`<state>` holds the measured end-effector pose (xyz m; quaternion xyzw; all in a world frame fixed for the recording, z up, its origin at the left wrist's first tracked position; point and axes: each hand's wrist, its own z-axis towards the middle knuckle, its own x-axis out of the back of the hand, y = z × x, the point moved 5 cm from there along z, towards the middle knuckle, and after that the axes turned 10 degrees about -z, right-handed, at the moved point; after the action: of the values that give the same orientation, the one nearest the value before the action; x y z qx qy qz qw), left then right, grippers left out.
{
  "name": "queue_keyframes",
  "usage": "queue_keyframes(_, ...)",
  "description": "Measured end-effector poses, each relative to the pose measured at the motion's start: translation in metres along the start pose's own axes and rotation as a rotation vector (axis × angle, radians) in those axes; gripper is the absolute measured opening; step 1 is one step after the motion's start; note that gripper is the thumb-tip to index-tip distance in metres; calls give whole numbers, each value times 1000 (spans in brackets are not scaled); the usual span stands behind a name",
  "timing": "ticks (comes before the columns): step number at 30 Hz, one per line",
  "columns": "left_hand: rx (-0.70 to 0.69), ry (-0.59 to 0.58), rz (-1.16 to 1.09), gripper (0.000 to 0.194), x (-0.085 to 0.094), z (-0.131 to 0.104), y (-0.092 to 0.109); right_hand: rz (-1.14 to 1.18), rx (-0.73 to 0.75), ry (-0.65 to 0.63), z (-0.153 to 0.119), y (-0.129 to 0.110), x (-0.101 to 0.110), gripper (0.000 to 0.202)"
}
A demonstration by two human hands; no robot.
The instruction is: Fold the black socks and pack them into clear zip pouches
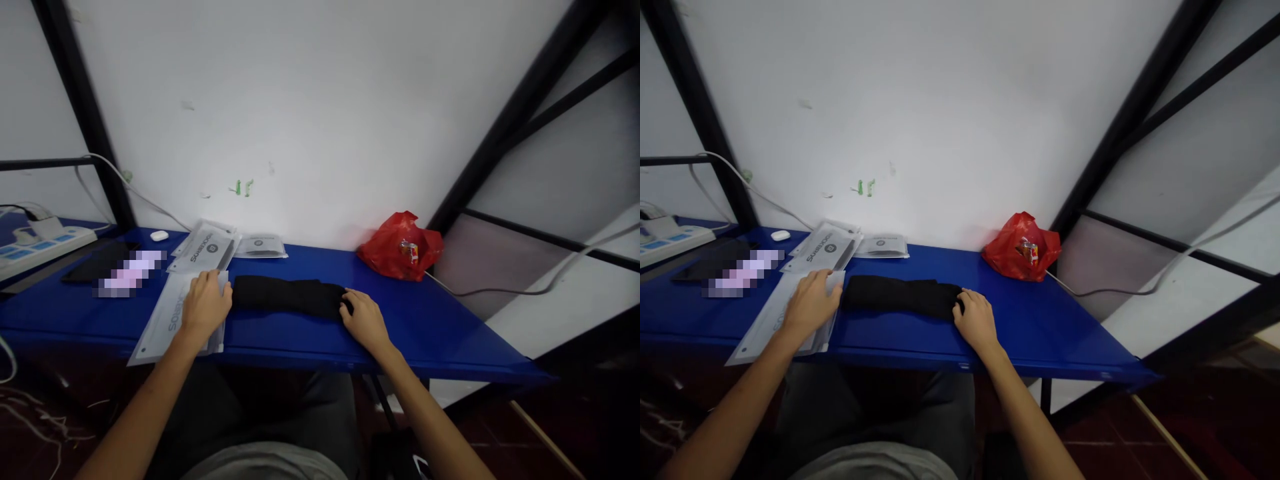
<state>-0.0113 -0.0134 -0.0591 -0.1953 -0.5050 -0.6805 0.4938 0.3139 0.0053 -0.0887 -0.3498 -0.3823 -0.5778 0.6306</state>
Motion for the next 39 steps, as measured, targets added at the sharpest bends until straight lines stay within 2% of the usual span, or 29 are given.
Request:
queue_keyframes(3, 5, -37, 74, 42, 0, 19, -10, 37, 6, 9, -1, 2, -3, 23)
queue_keyframes(6, 41, -66, 118, 45, 3, 48, -24, 67, 12, 25, -2, 5, -5, 23)
queue_keyframes(9, 117, -132, 187, 45, 4, 74, -45, 79, 20, 108, 0, 2, 1, 21)
queue_keyframes(11, 154, -158, 214, 45, 3, 83, -59, 106, 48, 206, 6, -13, 11, 20)
queue_keyframes(12, 167, -170, 226, 46, 2, 85, -64, 133, 77, 252, 10, -26, 16, 20)
queue_keyframes(14, 185, -191, 247, 48, 0, 88, -72, 186, 171, 261, 26, -61, 24, 20)
queue_keyframes(16, 193, -203, 256, 51, -1, 90, -77, 222, 240, 195, 48, -100, 25, 19)
queue_keyframes(19, 205, -231, 251, 52, -1, 98, -88, 250, 239, -5, 90, -149, 9, 19)
queue_keyframes(24, 237, -318, 177, 42, -1, 115, -114, 388, 78, -344, 140, -193, -32, 26)
queue_keyframes(28, 251, -283, 35, 30, 3, 119, -121, 435, 8, -440, 154, -214, -54, 25)
queue_keyframes(33, 252, -263, -102, 20, 5, 115, -117, 540, -106, -502, 159, -224, -76, 16)
queue_keyframes(36, 223, -233, -120, 16, 8, 114, -113, 624, -160, -498, 161, -224, -82, 17)
queue_keyframes(39, 197, -178, -112, 15, 15, 118, -108, 712, -200, -457, 171, -225, -79, 17)
